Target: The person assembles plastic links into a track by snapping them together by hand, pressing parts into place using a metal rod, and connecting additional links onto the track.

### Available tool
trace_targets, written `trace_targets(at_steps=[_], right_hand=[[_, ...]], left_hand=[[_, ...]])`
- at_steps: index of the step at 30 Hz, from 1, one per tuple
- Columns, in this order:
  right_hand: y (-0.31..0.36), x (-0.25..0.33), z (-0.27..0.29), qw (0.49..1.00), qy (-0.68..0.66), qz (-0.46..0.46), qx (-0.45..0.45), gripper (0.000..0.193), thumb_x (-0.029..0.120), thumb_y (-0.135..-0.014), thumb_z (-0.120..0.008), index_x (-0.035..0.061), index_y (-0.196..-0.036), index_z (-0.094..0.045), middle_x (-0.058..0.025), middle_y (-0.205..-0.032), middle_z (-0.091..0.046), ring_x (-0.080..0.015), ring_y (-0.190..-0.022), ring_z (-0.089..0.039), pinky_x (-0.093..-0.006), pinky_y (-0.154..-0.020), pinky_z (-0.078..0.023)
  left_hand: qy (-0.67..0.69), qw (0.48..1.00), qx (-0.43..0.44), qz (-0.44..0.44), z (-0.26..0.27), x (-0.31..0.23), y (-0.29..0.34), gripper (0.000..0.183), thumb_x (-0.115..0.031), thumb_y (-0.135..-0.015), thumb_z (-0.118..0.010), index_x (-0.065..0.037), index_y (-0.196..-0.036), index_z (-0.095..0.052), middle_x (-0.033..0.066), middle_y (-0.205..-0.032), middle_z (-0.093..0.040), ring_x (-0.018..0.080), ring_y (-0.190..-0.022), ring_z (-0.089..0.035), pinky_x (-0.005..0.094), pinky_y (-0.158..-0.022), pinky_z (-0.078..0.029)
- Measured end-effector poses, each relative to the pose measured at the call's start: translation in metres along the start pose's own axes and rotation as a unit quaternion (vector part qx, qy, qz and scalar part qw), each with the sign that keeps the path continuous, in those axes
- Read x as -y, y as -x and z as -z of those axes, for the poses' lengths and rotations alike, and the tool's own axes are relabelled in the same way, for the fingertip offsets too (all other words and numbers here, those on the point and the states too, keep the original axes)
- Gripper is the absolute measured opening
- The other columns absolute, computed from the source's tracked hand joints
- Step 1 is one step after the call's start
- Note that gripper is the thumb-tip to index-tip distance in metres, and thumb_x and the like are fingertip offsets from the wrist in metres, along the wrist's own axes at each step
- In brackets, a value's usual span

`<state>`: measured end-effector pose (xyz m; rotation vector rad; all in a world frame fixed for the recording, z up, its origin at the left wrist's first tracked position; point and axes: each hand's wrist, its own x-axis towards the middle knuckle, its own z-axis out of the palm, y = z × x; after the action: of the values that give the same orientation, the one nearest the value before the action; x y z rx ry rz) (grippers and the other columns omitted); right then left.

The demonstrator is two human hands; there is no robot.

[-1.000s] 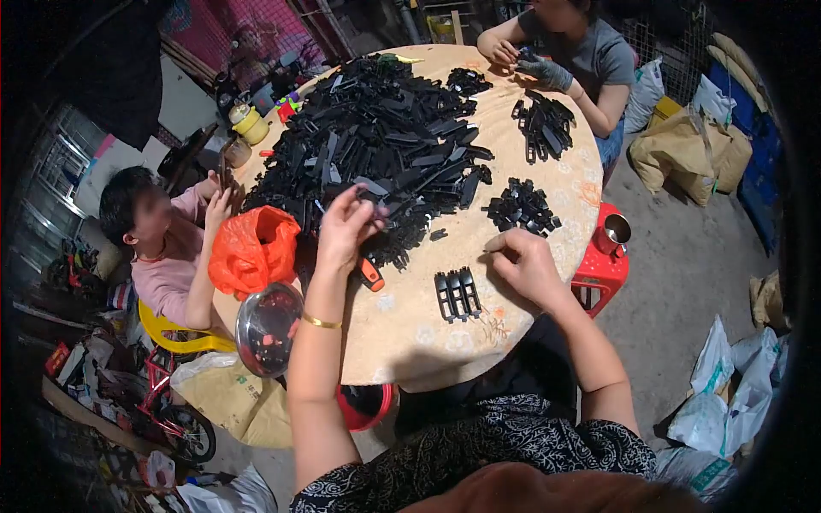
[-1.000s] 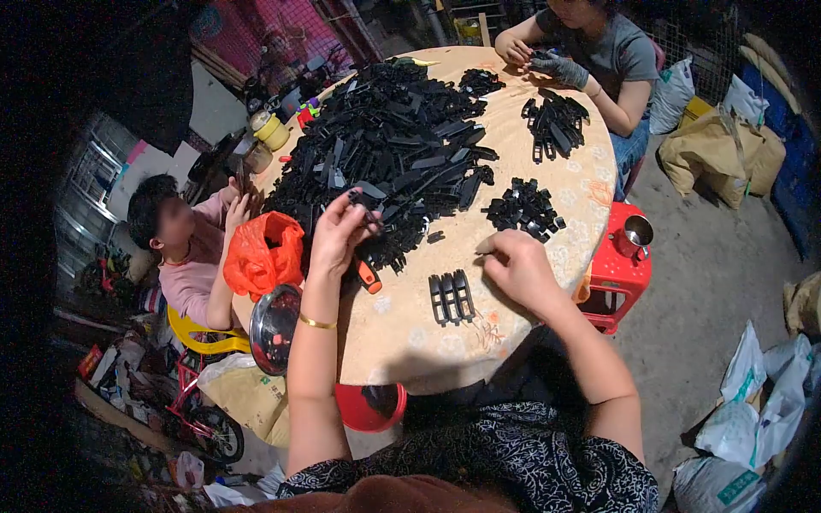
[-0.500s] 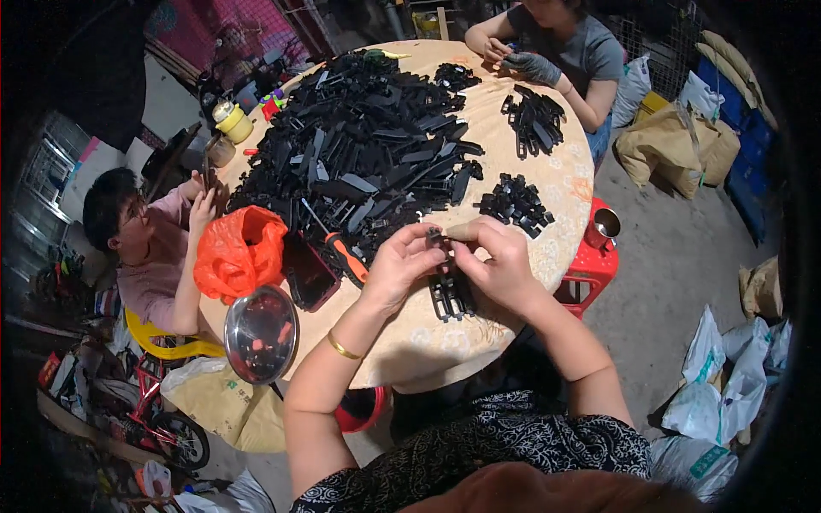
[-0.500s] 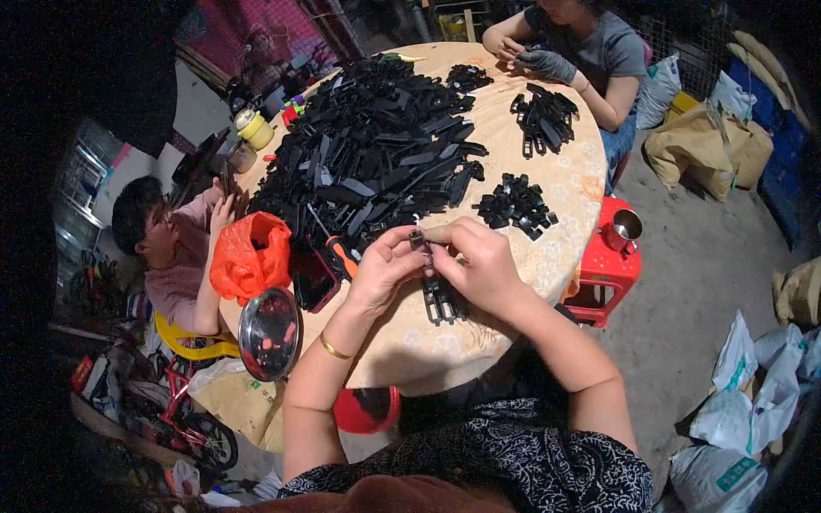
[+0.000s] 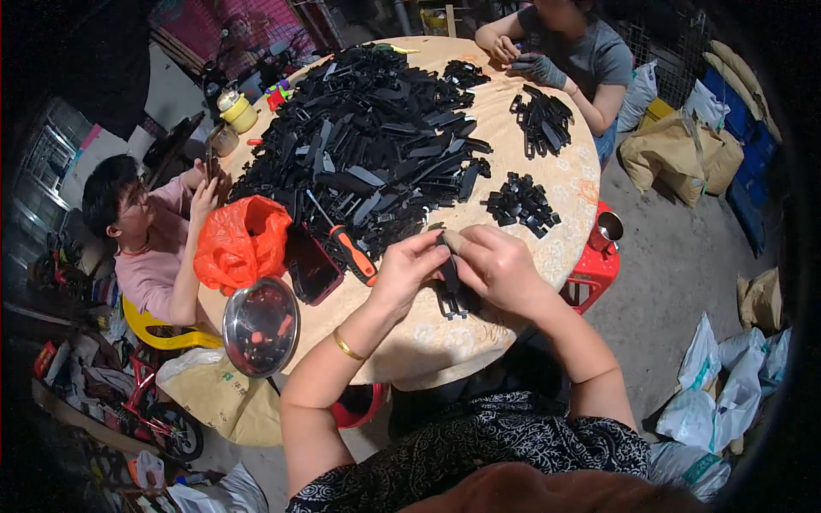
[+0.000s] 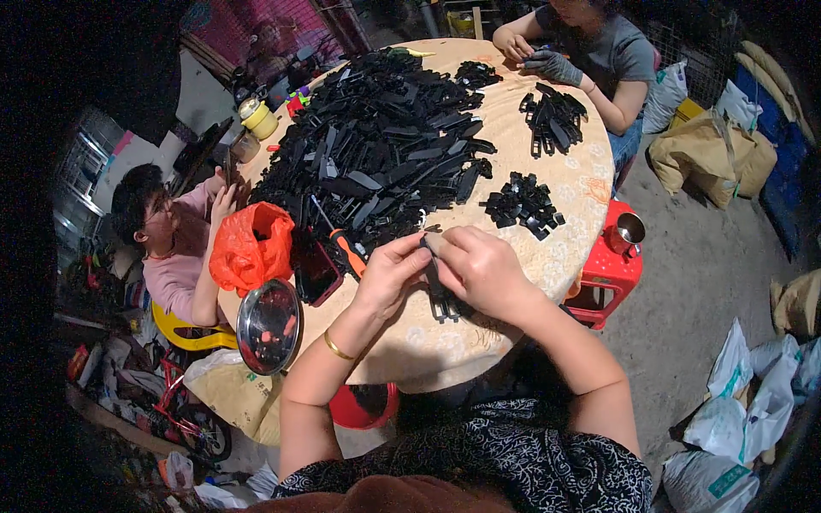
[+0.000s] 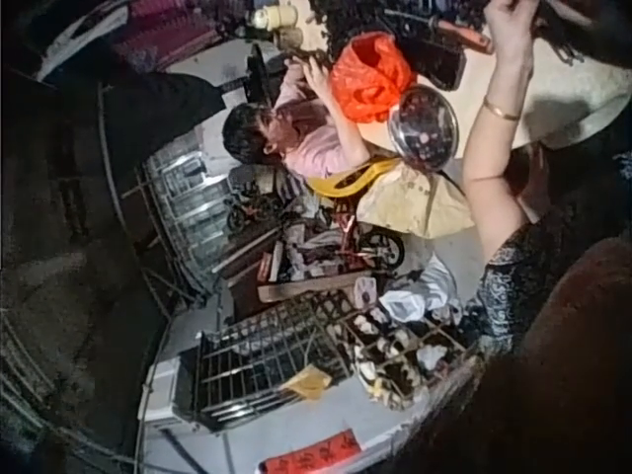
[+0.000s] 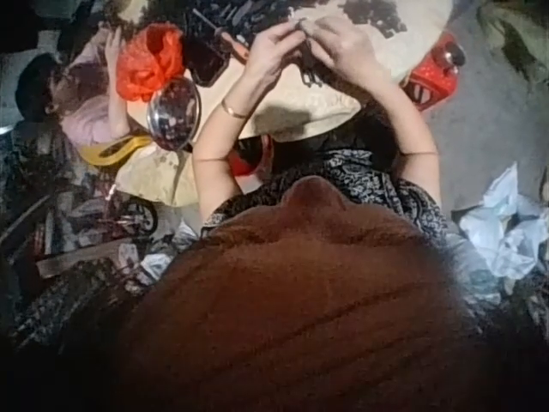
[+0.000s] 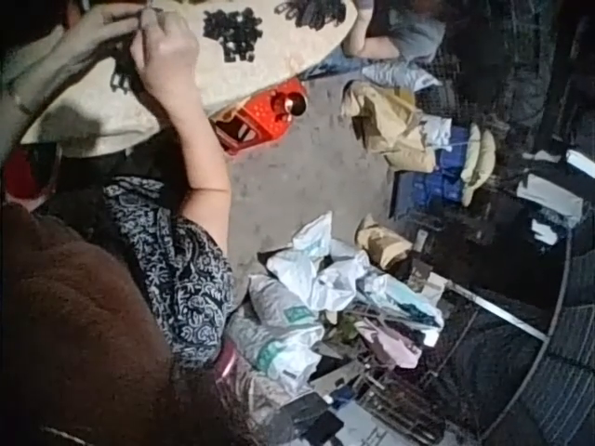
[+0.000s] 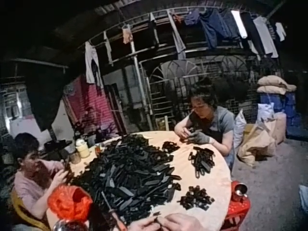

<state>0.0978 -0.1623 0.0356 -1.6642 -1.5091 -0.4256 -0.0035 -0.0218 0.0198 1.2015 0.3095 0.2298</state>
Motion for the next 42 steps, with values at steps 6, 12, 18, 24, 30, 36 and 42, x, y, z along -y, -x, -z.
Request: trace_targets(at_steps=[6, 12, 18, 24, 30, 36, 42], right_hand=[[0.007, 0.005, 0.004, 0.998, -0.056, -0.023, 0.016, 0.030, 0.010, -0.070, -0.064, 0.0017, -0.099, -0.059, -0.0112, -0.083, -0.057, -0.0274, -0.073, -0.058, -0.0342, -0.062, -0.048], [0.021, 0.007, 0.010, 0.988, -0.043, -0.142, -0.045, 0.034, 0.007, -0.070, -0.063, 0.0021, -0.103, -0.058, -0.0128, -0.077, -0.054, -0.0291, -0.067, -0.056, -0.0360, -0.060, -0.047], [0.039, -0.002, 0.014, 0.970, 0.039, -0.216, 0.101, 0.028, 0.011, -0.072, -0.060, 0.0022, -0.098, -0.059, -0.0168, -0.076, -0.054, -0.0330, -0.069, -0.056, -0.0391, -0.063, -0.047], [0.046, -0.003, 0.007, 0.975, 0.028, -0.195, 0.101, 0.020, 0.014, -0.078, -0.058, 0.0008, -0.093, -0.060, -0.0158, -0.075, -0.055, -0.0323, -0.069, -0.057, -0.0395, -0.063, -0.048], [0.039, -0.050, 0.033, 0.951, 0.177, -0.254, 0.007, 0.018, 0.015, -0.078, -0.059, 0.0047, -0.093, -0.062, -0.0156, -0.080, -0.055, -0.0318, -0.074, -0.057, -0.0401, -0.064, -0.047], [0.043, -0.072, 0.026, 0.939, 0.223, -0.256, 0.063, 0.014, 0.012, -0.074, -0.061, 0.0046, -0.086, -0.064, -0.0142, -0.079, -0.057, -0.0313, -0.074, -0.057, -0.0398, -0.066, -0.047], [0.037, -0.076, 0.024, 0.942, 0.214, -0.256, 0.042, 0.017, 0.005, -0.072, -0.057, 0.0030, -0.089, -0.060, -0.0147, -0.081, -0.057, -0.0330, -0.075, -0.057, -0.0391, -0.067, -0.047]], left_hand=[[0.014, 1.000, -0.005, 0.020, -0.009, 0.000, 0.002, 0.028, -0.009, -0.086, -0.057, 0.000, -0.113, -0.055, 0.0021, -0.088, -0.060, 0.0070, -0.072, -0.057, 0.0185, -0.062, -0.049], [-0.255, 0.956, -0.042, -0.139, -0.015, -0.012, -0.012, 0.022, -0.015, -0.085, -0.057, 0.002, -0.099, -0.061, 0.0070, -0.087, -0.058, 0.0166, -0.083, -0.057, 0.0259, -0.067, -0.049], [-0.780, 0.531, -0.267, -0.197, 0.052, -0.047, -0.036, 0.023, -0.020, -0.073, -0.066, 0.001, -0.081, -0.063, 0.0150, -0.086, -0.058, 0.0319, -0.087, -0.053, 0.0386, -0.072, -0.046], [-0.743, 0.613, -0.245, -0.115, 0.074, -0.046, -0.050, 0.020, -0.019, -0.071, -0.068, -0.001, -0.079, -0.063, 0.0166, -0.084, -0.058, 0.0327, -0.086, -0.054, 0.0401, -0.074, -0.045], [-0.726, 0.624, -0.225, -0.182, 0.074, -0.041, -0.046, 0.016, -0.009, -0.070, -0.067, 0.001, -0.076, -0.055, 0.0174, -0.075, -0.057, 0.0347, -0.080, -0.055, 0.0414, -0.070, -0.044], [-0.608, 0.727, -0.252, -0.195, 0.055, -0.048, -0.033, 0.018, -0.007, -0.075, -0.063, 0.004, -0.086, -0.054, 0.0165, -0.071, -0.057, 0.0312, -0.068, -0.058, 0.0394, -0.062, -0.045], [-0.011, 1.000, -0.013, 0.017, 0.060, -0.052, -0.026, 0.040, -0.017, -0.092, -0.046, -0.002, -0.128, -0.037, 0.0117, -0.091, -0.057, 0.0207, -0.067, -0.061, 0.0287, -0.059, -0.052]])
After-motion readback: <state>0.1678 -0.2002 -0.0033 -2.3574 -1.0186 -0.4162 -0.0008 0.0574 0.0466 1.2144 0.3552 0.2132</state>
